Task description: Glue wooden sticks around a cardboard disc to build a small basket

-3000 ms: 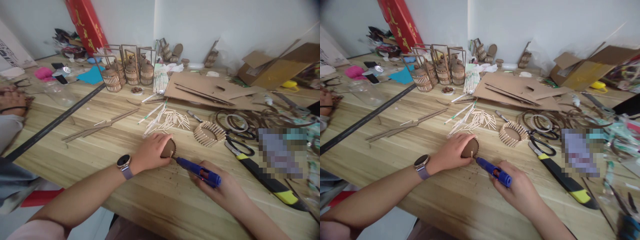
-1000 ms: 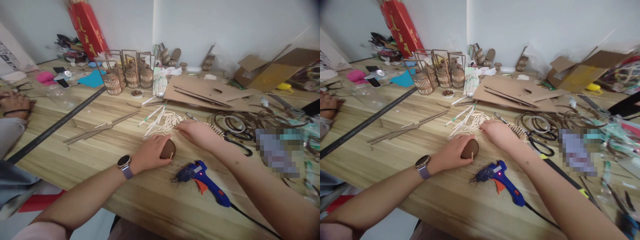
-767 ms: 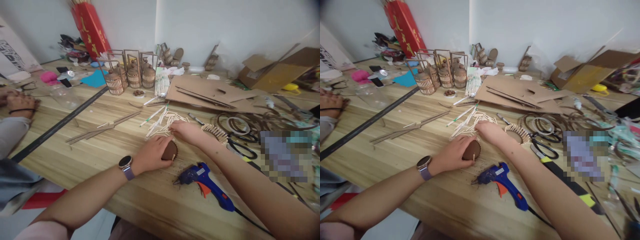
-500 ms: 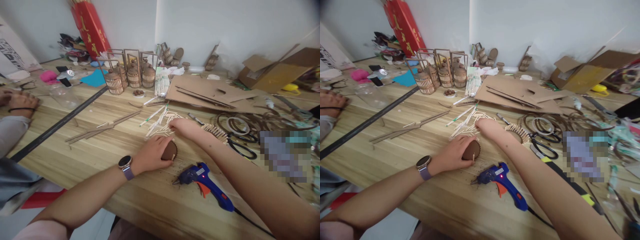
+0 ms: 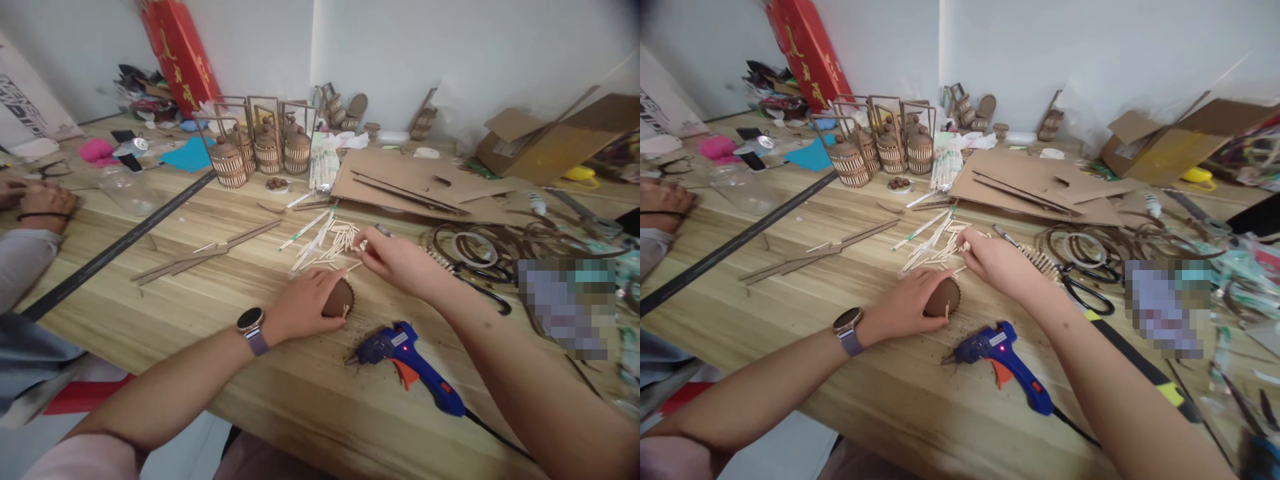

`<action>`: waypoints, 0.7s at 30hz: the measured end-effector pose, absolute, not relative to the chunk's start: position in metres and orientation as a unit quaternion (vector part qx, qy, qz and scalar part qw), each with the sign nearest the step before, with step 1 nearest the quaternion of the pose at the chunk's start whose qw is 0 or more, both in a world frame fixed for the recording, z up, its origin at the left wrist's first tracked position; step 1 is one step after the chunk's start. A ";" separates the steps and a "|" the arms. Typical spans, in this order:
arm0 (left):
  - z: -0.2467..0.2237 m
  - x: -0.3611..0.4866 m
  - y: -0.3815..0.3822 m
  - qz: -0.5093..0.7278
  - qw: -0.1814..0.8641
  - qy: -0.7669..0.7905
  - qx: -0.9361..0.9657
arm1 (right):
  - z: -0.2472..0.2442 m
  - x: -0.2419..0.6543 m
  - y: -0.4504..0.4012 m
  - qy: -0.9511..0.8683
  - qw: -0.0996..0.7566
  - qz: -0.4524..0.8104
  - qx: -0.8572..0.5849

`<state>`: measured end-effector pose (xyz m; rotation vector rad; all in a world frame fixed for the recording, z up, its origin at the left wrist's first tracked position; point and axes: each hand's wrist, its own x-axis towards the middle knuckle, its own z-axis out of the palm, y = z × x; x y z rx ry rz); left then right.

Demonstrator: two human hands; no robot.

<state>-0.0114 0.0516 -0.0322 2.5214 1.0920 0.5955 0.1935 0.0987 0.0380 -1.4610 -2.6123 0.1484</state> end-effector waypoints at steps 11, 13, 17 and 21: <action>-0.031 -0.012 0.053 0.207 0.189 0.397 0.874 | 0.024 0.224 0.060 -0.778 0.188 0.432 -0.415; -0.031 -0.012 0.053 0.205 0.191 0.397 0.874 | 0.024 0.220 0.060 -0.797 0.190 0.422 -0.389; -0.031 -0.012 0.053 0.204 0.193 0.396 0.874 | 0.023 0.212 0.060 -0.831 0.191 0.357 -0.382; -0.030 -0.012 0.054 0.206 0.200 0.390 0.875 | 0.021 0.204 0.054 -0.834 0.174 0.326 -0.410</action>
